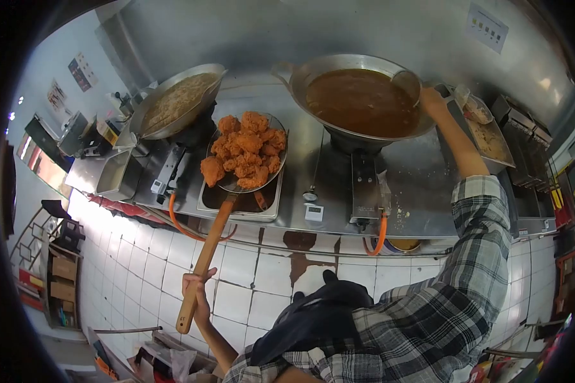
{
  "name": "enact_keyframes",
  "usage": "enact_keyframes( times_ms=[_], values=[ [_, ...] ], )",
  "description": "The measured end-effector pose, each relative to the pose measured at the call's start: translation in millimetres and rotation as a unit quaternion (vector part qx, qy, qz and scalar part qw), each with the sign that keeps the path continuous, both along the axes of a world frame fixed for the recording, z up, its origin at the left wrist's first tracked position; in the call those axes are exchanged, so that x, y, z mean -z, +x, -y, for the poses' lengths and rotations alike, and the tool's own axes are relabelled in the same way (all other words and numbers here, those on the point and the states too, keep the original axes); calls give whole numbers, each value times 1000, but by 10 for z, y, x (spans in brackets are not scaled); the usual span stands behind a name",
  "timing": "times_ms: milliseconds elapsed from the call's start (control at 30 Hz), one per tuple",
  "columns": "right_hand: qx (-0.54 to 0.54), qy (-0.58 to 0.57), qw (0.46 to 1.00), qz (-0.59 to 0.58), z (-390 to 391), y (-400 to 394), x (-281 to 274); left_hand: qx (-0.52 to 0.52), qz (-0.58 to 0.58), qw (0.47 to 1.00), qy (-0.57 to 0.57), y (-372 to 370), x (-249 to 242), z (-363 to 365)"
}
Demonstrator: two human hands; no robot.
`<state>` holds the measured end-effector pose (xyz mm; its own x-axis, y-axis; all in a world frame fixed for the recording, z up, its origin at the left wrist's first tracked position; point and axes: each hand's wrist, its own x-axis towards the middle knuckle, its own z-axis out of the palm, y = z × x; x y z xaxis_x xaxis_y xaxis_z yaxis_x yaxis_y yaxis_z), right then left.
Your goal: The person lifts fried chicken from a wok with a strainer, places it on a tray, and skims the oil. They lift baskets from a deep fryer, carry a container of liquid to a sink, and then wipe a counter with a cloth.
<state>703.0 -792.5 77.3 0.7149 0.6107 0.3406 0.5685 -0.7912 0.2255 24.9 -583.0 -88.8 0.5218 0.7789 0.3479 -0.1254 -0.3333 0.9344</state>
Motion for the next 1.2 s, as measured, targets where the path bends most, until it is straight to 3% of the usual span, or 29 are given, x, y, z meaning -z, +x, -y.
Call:
enact_keyframes(
  times_ms=[33, 167, 233, 367, 433, 567, 833, 1200],
  values=[
    [-24, -67, 996, -51, -15, 63, 18, -4, -1, 1000, -1, 1, 24, -12],
    [-54, -96, 984, -140, -137, 6, -53, -8, 4, 1000, -4, 25, 33, -13],
    [12, 1, 955, -297, -216, -223, -121, -14, -2, 1000, 1, 25, 7, -3],
    [-38, 93, 916, -388, -213, -363, -118, -24, -14, 1000, -4, 33, 17, 4],
    [-20, 128, 846, -517, -230, -561, -244, -22, -11, 1000, -10, 34, 29, 0],
    [-21, 120, 833, -540, -251, -665, -293, -21, -6, 1000, -5, 85, 31, -8],
    [-28, 177, 716, -675, -50, -800, -398, 7, -11, 1000, 0, 42, 126, -46],
    [-22, 243, 688, -683, 379, -1132, -415, 40, -13, 999, 9, 96, 194, -89]
  ],
)
